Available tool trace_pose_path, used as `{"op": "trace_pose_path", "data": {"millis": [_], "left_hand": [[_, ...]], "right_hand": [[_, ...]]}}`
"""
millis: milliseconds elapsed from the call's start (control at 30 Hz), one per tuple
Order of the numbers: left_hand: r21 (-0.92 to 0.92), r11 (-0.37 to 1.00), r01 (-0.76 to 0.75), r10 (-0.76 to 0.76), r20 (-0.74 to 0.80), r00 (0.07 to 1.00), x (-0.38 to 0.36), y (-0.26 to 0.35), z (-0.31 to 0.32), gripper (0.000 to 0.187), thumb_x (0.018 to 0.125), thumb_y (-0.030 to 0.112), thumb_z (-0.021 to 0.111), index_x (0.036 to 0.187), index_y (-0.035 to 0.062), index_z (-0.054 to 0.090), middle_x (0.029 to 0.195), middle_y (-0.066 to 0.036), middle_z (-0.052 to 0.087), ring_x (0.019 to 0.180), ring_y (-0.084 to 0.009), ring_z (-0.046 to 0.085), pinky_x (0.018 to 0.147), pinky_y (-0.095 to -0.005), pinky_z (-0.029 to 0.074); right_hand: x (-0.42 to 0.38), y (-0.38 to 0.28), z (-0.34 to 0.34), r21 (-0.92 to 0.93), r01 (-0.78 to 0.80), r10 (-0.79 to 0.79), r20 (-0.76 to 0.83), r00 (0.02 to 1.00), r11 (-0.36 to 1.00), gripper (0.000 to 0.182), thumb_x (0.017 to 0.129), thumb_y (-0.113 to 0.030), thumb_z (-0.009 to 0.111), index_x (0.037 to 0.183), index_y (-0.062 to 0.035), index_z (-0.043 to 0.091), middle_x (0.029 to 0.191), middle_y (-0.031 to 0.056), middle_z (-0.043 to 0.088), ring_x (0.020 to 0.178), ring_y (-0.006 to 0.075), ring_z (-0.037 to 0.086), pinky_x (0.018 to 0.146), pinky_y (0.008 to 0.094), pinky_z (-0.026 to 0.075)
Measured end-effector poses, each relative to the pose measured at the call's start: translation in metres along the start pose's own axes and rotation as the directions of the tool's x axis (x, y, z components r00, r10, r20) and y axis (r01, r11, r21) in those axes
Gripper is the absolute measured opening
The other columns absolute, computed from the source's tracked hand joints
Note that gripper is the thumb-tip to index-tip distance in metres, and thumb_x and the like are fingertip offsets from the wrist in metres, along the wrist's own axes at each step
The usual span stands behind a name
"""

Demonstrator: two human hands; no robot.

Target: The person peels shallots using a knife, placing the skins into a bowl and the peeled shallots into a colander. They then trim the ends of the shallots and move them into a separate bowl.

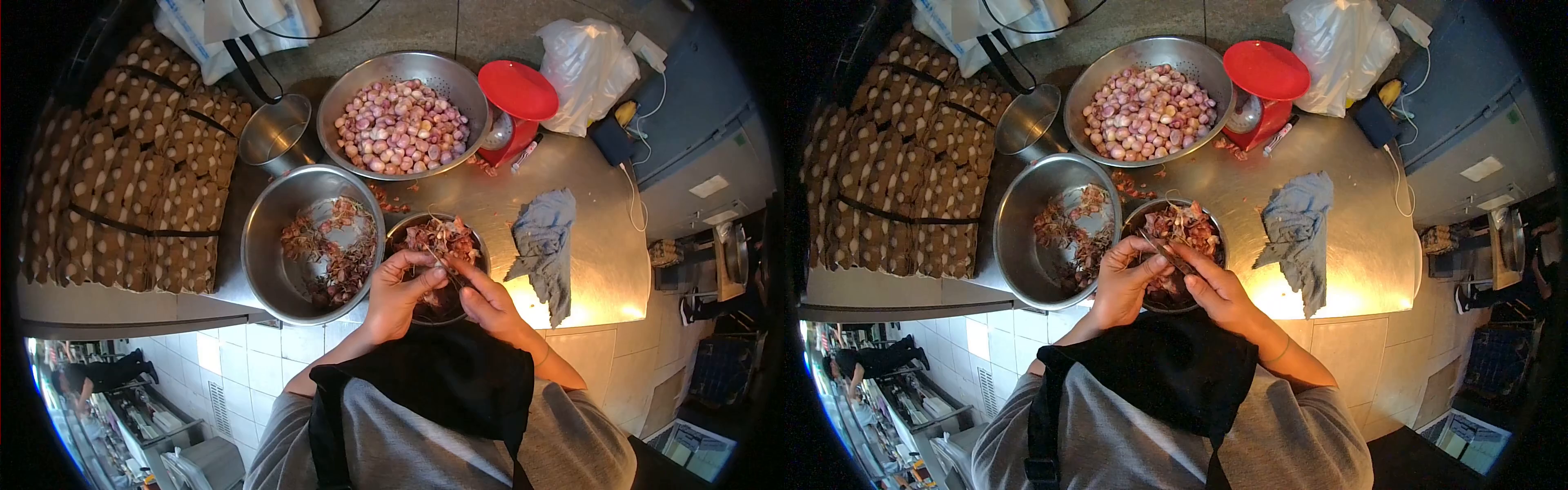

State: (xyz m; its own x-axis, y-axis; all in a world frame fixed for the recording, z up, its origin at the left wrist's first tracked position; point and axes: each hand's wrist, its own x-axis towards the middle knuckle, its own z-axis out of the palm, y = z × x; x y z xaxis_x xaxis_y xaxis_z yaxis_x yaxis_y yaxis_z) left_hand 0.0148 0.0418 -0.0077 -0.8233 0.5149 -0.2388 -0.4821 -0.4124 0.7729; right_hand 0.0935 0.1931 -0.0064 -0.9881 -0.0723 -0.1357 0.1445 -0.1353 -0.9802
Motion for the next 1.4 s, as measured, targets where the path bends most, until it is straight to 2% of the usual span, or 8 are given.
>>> {"op": "trace_pose_path", "data": {"millis": [167,300,533,667,900,1000,1167,1400], "left_hand": [[0.026,1.000,0.010,-0.010,-0.004,1.000,0.000,0.001,0.002,0.014,0.075,-0.002,0.061,0.088,0.0002,0.057,0.089,-0.008,0.058,0.081,-0.0139,0.058,0.072,-0.0262,0.051],[0.032,0.999,0.036,-0.035,-0.022,0.999,0.000,0.002,0.002,0.015,0.076,-0.001,0.061,0.090,-0.0002,0.057,0.089,-0.008,0.059,0.079,-0.0135,0.058,0.072,-0.0259,0.050],[0.107,0.994,-0.021,0.021,-0.001,1.000,0.001,-0.004,-0.003,0.013,0.077,-0.002,0.058,0.090,0.0003,0.057,0.089,-0.008,0.060,0.078,-0.0132,0.058,0.072,-0.0259,0.051],[0.097,0.994,-0.059,0.060,-0.007,0.998,0.002,-0.002,0.002,0.016,0.075,-0.003,0.061,0.089,0.0014,0.055,0.087,-0.005,0.058,0.079,-0.0109,0.055,0.071,-0.0235,0.048],[0.192,0.974,-0.121,0.125,-0.009,0.992,0.002,0.002,0.004,0.021,0.071,-0.004,0.065,0.087,0.0037,0.053,0.086,-0.003,0.056,0.082,-0.0087,0.052,0.075,-0.0215,0.042],[0.202,0.967,-0.156,0.158,0.007,0.987,0.003,-0.002,0.001,0.022,0.071,-0.004,0.064,0.087,0.0038,0.052,0.086,-0.003,0.056,0.081,-0.0088,0.052,0.076,-0.0220,0.042],[0.225,0.961,-0.160,0.158,0.025,0.987,0.004,-0.003,0.000,0.022,0.072,-0.004,0.064,0.088,0.0035,0.052,0.087,-0.003,0.056,0.080,-0.0091,0.052,0.075,-0.0225,0.043],[0.150,0.983,-0.107,0.103,0.030,0.994,0.004,-0.001,0.002,0.015,0.077,-0.003,0.058,0.089,0.0035,0.051,0.090,-0.005,0.056,0.084,-0.0106,0.054,0.074,-0.0246,0.047]], "right_hand": [[0.001,0.005,-0.004,0.013,-0.009,0.009,0.007,1.000,1.000,0.039,0.090,-0.017,0.041,0.125,-0.0011,0.037,0.096,0.0074,0.055,0.082,0.0126,0.053,0.074,0.0219,0.041],[-0.003,0.003,-0.006,0.118,-0.209,0.209,0.017,0.978,0.971,0.039,0.089,-0.016,0.042,0.125,-0.0009,0.037,0.111,0.0116,0.052,0.101,0.0188,0.049,0.086,0.0259,0.036],[0.005,0.004,-0.004,-0.280,0.218,-0.231,-0.013,0.973,0.935,0.038,0.088,-0.015,0.043,0.123,-0.0003,0.038,0.117,0.0133,0.049,0.109,0.0210,0.046,0.091,0.0274,0.033],[0.001,-0.002,0.000,-0.056,0.019,-0.021,-0.036,0.999,0.998,0.037,0.088,-0.015,0.043,0.122,-0.0006,0.040,0.119,0.0137,0.047,0.112,0.0211,0.044,0.094,0.0277,0.030],[0.003,0.002,-0.002,-0.128,0.066,-0.070,-0.026,0.997,0.990,0.038,0.089,-0.016,0.043,0.124,-0.0009,0.038,0.118,0.0135,0.048,0.113,0.0200,0.043,0.094,0.0274,0.030],[0.000,-0.005,-0.004,-0.031,-0.116,0.116,0.003,0.993,0.993,0.039,0.089,-0.017,0.042,0.124,-0.0006,0.038,0.111,0.0117,0.052,0.098,0.0181,0.050,0.084,0.0253,0.037],[0.003,0.002,-0.002,-0.005,0.049,-0.049,0.001,0.999,0.999,0.039,0.090,-0.019,0.041,0.125,-0.0020,0.036,0.075,0.0022,0.050,0.057,0.0066,0.043,0.053,0.0174,0.034],[0.005,0.014,-0.008,0.322,-0.038,0.031,0.025,0.999,0.946,0.041,0.092,-0.023,0.038,0.128,-0.0047,0.034,0.055,-0.0034,0.035,0.046,0.0053,0.032,0.044,0.0170,0.027]]}}
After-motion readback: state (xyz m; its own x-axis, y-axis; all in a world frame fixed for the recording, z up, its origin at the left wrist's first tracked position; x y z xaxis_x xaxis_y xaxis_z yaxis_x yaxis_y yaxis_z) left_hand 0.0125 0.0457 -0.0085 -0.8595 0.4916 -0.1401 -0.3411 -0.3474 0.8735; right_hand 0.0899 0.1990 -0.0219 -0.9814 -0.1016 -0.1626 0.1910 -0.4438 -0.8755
